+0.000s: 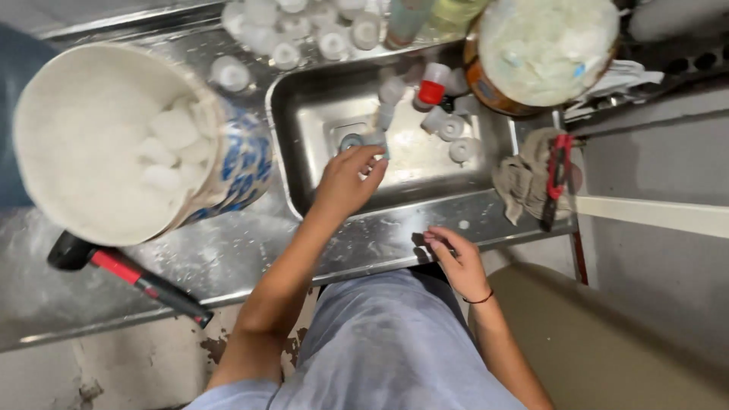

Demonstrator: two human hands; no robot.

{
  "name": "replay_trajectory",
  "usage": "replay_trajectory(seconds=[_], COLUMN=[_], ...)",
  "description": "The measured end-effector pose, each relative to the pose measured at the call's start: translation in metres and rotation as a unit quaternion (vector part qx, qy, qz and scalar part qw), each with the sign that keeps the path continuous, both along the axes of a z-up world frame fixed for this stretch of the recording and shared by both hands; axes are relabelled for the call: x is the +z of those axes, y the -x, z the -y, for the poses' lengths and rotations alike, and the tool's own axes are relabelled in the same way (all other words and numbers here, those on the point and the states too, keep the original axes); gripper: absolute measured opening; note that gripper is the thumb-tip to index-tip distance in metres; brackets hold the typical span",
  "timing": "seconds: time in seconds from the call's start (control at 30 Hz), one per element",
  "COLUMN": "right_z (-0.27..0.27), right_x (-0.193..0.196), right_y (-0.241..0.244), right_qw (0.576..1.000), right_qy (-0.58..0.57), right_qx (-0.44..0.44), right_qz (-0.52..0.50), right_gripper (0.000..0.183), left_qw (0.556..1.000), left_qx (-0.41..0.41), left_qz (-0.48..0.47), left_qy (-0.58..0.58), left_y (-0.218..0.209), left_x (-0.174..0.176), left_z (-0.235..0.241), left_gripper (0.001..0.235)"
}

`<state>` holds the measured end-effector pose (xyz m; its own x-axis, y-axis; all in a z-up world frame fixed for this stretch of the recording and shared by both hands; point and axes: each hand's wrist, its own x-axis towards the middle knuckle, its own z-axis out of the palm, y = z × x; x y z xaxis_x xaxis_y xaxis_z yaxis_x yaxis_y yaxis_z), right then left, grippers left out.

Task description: The person cleans small white plastic parts in a stainless steel sink. They pick up each part, wipe it with a cloth, and place it into a white bucket. A hammer and a container of white material are visible on the counter.

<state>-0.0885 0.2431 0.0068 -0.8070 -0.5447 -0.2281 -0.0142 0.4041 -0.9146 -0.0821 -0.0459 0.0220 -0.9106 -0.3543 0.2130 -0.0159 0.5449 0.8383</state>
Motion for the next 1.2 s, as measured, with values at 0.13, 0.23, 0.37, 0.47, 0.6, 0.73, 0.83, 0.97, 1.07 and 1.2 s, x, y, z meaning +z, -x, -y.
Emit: replay_trajectory(seconds=[0.13,0.23,0.37,0.47,0.6,0.73,0.83,0.97,1.07,1.2], right_z=[-0.049,-0.080,-0.109,-0.117,-0.094,-0.073,-0.069,-0.076,-0.082,-0.068], right_x=[0.005,0.016,0.015,0.017,0.034,0.020,-0.013,-0.045,-0.027,0.050], right_y=[0.026,0.049,0.083,0.126,0.217,0.319,0.372,0.397,0.387,0.317], right_qw=[0.998,0.996,0.992,0.992,0.975,0.936,0.925,0.910,0.905,0.975], right_qy=[-0.033,-0.027,-0.023,-0.039,-0.089,-0.137,-0.210,-0.311,-0.234,-0.032], right_qx=[-0.036,-0.086,-0.117,-0.106,-0.097,-0.107,-0.044,-0.003,0.008,-0.034], right_qz=[-0.035,-0.027,-0.034,-0.054,-0.182,-0.304,-0.315,-0.274,-0.355,-0.217], right_gripper=[0.028,0.027,0.027,0.025,0.016,0.010,0.026,0.019,0.021,0.020], left_qw=[0.981,0.950,0.938,0.953,0.961,0.974,0.915,0.807,0.741,0.731], left_qx=[-0.093,-0.129,-0.042,0.001,0.095,0.124,0.181,0.219,0.242,0.189], left_qz=[0.170,0.262,0.317,0.298,0.258,0.184,0.257,0.158,0.124,0.102], left_qy=[0.013,0.113,0.132,0.063,0.036,-0.055,-0.255,-0.525,-0.614,-0.648], left_y=[0.082,0.131,0.168,0.166,0.131,0.076,0.040,-0.002,-0.002,0.010], left_x=[-0.074,-0.099,-0.144,-0.119,-0.128,-0.072,-0.052,-0.068,-0.041,-0.016], left_z=[-0.041,-0.066,-0.083,-0.088,-0.085,-0.095,-0.102,-0.111,-0.116,-0.114], left_gripper=[0.033,0.043,0.051,0.045,0.047,0.042,0.043,0.043,0.054,0.058])
